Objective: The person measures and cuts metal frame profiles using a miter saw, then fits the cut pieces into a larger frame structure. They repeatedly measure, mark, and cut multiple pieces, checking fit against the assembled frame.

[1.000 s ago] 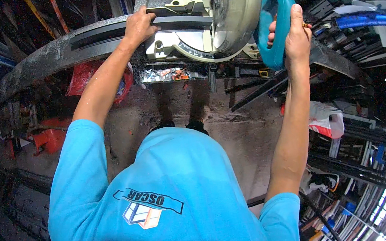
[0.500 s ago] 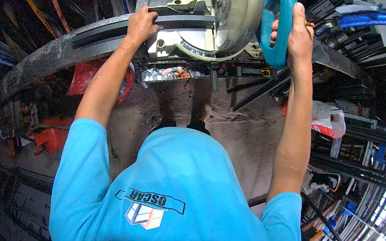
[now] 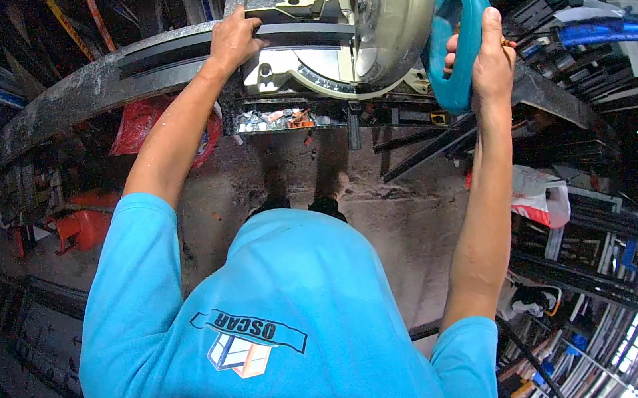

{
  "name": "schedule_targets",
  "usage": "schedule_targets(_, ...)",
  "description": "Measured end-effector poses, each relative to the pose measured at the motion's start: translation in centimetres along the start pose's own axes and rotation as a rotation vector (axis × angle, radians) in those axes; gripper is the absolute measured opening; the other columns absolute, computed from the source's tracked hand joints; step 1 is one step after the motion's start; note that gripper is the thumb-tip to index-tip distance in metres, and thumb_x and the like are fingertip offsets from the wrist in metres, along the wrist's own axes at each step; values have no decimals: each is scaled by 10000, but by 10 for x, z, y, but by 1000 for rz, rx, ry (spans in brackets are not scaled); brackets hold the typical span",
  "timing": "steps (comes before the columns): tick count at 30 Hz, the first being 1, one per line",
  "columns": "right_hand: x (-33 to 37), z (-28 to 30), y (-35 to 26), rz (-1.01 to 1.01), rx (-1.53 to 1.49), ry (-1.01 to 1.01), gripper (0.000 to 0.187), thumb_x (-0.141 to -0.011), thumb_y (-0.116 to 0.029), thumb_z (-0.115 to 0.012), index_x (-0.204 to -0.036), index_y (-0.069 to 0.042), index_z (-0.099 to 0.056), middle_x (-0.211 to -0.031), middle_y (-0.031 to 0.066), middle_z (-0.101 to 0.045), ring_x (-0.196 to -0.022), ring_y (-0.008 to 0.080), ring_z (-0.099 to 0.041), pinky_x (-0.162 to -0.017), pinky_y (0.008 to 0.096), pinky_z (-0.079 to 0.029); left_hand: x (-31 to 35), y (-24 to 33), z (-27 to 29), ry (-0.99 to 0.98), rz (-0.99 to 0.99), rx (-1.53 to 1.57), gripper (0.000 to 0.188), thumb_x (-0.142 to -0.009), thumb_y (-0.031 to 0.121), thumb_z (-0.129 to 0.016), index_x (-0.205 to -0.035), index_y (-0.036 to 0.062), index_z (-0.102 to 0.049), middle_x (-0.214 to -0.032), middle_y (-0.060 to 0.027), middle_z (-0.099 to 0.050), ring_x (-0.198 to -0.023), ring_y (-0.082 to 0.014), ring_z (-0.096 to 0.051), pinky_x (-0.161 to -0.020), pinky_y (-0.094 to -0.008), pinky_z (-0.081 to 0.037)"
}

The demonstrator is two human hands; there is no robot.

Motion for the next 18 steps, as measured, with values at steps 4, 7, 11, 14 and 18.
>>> schedule_targets(4, -3, 1, 0, -30, 5, -6, 637, -971, -604, -441, -789, -24, -630, -643, 84, -618, -501, 160, -585, -478, 315, -507, 0, 1, 2, 65, -72, -32, 417, -652, 330, -847, -996, 118, -742, -1007, -147, -590, -970, -340, -631, -806, -472, -516)
schedule_targets(7, -4, 0, -9, -34, 15, -15, 627, -968, -604, -447, -830, -22, -636, -662, 83, -627, -518, 155, -592, -484, 313, -510, -1, 0, 0, 36, -40, -35, 404, -660, 319, -844, -1002, 130, -743, -1026, -140, -589, -993, -333, -626, -822, -484, -505)
schedule_targets(11, -4, 0, -9, -24, 27, -14, 625, -964, -605, -455, -859, -19, -646, -676, 81, -634, -528, 154, -596, -491, 313, -517, 0, -1, -1, 6, -3, -2, 363, -671, 296, -838, -992, 153, -745, -1049, -121, -585, -1040, -318, -611, -844, -509, -480)
schedule_targets(14, -3, 1, -6, -15, 25, -6, 623, -964, -603, -458, -865, -19, -651, -675, 79, -634, -526, 154, -597, -493, 312, -519, -1, 0, -2, 5, -9, 4, 361, -668, 297, -839, -985, 150, -744, -1045, -121, -586, -1034, -320, -610, -838, -510, -479)
schedule_targets(18, -1, 1, -5, -17, 42, 7, 617, -965, -601, -459, -866, -23, -652, -674, 77, -635, -527, 153, -600, -492, 307, -518, 0, 0, 1, 77, -76, -40, 452, -641, 343, -855, -1018, 117, -749, -997, -153, -595, -920, -343, -651, -799, -465, -528)
Point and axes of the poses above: each hand's wrist, its own x-axis away from the middle knuckle, its own z-axis out of the back of the hand, y = z × x, the point moved 6 cm from there along -x, towards the middle knuckle
